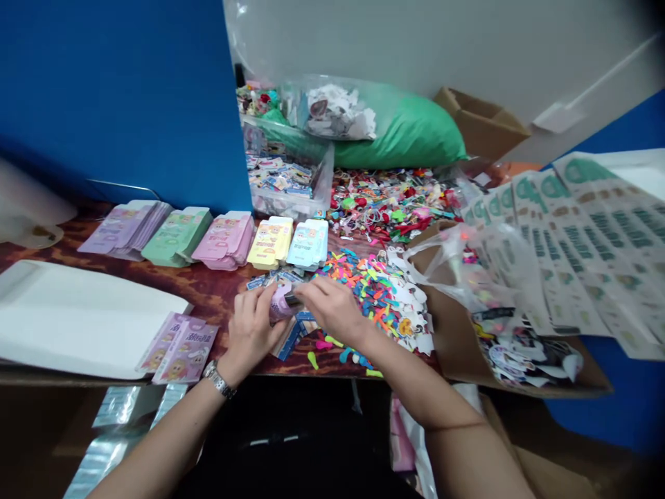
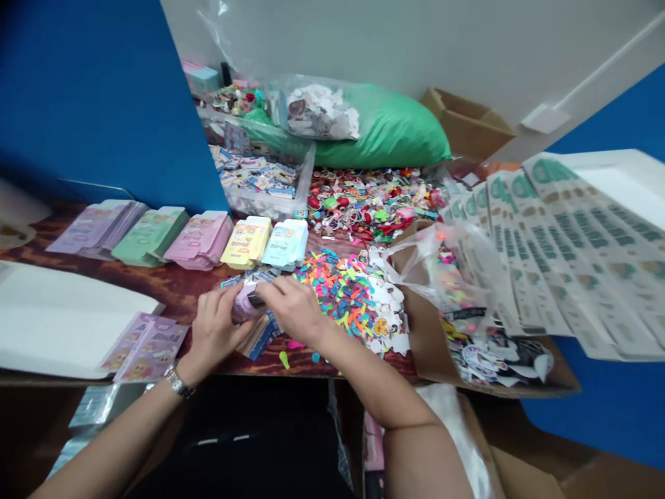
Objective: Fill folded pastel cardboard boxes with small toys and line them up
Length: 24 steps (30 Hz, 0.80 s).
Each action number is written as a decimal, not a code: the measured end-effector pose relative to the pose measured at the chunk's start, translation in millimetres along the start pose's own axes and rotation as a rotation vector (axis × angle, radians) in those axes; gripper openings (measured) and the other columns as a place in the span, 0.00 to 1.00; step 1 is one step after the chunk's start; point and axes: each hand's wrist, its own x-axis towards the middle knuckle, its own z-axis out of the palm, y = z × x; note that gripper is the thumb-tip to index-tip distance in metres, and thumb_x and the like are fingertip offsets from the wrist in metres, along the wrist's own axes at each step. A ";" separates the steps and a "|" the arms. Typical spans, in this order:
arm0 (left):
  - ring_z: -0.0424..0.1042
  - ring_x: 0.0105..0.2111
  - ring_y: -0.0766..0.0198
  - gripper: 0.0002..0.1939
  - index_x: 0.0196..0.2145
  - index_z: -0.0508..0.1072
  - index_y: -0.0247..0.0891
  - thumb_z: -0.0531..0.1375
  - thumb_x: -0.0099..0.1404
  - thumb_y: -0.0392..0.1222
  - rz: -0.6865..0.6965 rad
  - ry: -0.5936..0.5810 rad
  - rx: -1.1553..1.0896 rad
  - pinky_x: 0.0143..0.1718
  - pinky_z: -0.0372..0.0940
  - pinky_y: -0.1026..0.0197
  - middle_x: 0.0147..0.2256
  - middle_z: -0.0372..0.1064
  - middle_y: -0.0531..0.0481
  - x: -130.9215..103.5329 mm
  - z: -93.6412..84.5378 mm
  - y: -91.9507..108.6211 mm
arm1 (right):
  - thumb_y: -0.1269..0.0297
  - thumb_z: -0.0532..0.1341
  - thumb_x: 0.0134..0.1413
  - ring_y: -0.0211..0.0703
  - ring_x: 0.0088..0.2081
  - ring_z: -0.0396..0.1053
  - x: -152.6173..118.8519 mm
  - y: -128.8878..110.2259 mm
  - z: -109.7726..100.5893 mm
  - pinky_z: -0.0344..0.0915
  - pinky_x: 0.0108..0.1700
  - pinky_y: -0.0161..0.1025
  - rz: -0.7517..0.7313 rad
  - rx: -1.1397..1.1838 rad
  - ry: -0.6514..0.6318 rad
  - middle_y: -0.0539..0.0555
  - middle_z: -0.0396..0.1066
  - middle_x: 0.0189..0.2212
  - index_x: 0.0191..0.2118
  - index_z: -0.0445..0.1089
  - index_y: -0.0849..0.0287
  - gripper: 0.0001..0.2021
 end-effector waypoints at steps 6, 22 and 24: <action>0.65 0.46 0.48 0.34 0.61 0.58 0.35 0.63 0.60 0.46 0.085 0.007 -0.088 0.46 0.65 0.50 0.48 0.66 0.38 3.1 8.4 8.9 | 0.68 0.52 0.68 0.39 0.37 0.70 -7.3 -1.6 11.5 0.67 0.41 0.36 0.108 0.232 0.141 0.55 0.74 0.36 0.42 0.69 0.60 0.09; 0.66 0.51 0.45 0.38 0.62 0.55 0.31 0.62 0.60 0.49 0.049 -0.072 -0.291 0.52 0.64 0.46 0.52 0.64 0.34 5.4 14.0 -2.0 | 0.62 0.58 0.62 0.51 0.46 0.71 -111.9 123.5 -38.7 0.67 0.44 0.41 0.969 -0.262 -0.282 0.62 0.70 0.47 0.54 0.68 0.60 0.16; 0.66 0.50 0.46 0.37 0.62 0.55 0.31 0.62 0.60 0.48 0.068 -0.090 -0.307 0.52 0.64 0.47 0.51 0.65 0.34 6.4 15.4 2.3 | 0.59 0.60 0.60 0.54 0.44 0.72 -129.6 137.0 -38.1 0.66 0.41 0.42 1.082 -0.382 -0.446 0.63 0.69 0.46 0.51 0.70 0.60 0.16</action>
